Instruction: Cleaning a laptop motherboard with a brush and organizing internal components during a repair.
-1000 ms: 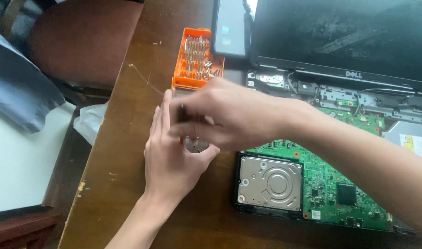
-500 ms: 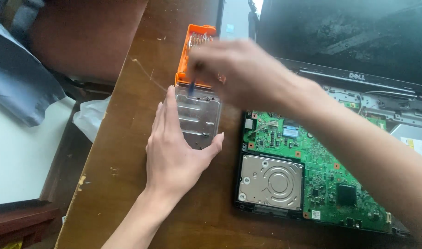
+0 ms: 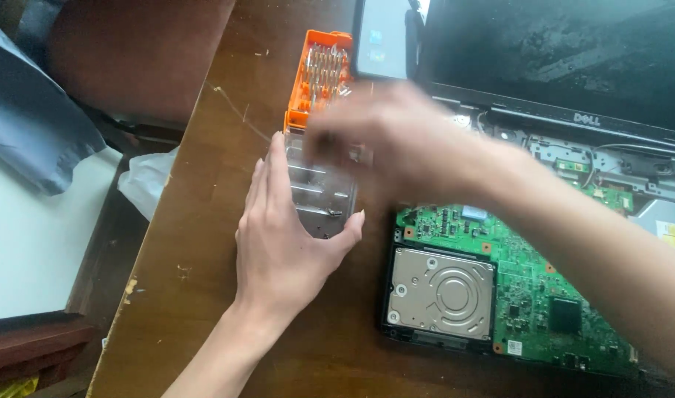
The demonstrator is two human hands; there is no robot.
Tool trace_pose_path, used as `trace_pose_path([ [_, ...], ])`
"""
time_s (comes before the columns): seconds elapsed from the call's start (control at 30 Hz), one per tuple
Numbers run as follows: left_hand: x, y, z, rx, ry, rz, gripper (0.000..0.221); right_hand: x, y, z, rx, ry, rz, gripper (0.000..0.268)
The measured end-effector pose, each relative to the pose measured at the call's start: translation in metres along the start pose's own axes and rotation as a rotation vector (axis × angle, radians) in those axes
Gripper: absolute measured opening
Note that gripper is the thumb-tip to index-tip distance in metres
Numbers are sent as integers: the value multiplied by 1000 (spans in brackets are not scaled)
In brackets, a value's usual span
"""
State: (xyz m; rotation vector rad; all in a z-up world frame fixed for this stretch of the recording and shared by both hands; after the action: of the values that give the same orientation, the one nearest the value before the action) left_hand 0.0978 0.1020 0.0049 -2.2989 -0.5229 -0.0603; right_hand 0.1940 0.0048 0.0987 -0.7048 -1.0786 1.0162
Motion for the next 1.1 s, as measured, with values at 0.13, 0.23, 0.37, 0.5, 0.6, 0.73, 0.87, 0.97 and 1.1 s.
trace_pose_path([
  [0.13,0,1,-1,5,13,-6,120,2,4,12,189,13,113,13],
  [0.23,0,-2,-2,-39,-43,32,115,-1,-3,-23,-378,29,-97,16],
  [0.37,0,-1,1,-24,-68,29,118,6,1,-2,-183,108,-114,10],
  [0.5,-1,-1,-1,-30,-44,27,118,9,17,-8,42,156,-51,21],
  [0.6,-2,-1,0,-50,-88,46,116,6,16,-29,-238,158,-146,24],
  [0.73,-1,2,3,-36,-52,24,121,11,21,8,-15,32,-40,20],
  [0.87,0,-6,-6,-97,41,-29,110,13,23,10,227,56,113,20],
  [0.97,-1,-3,-1,-75,-148,82,115,11,19,-25,-180,189,-27,23],
  [1.1,2,-5,-3,-61,-49,28,109,15,10,9,-12,49,-25,20],
])
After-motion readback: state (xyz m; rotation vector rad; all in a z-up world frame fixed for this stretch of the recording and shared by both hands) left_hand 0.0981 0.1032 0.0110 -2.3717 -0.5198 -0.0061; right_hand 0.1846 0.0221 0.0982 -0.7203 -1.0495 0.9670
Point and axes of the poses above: each hand's wrist, its own x-axis towards the middle knuckle, its own y-axis out of the palm, z = x × y, the point moved 5 cm from there along x, towards the middle knuckle, and after that the axes turned 3 degrees about -x, right-handed, at the moved point
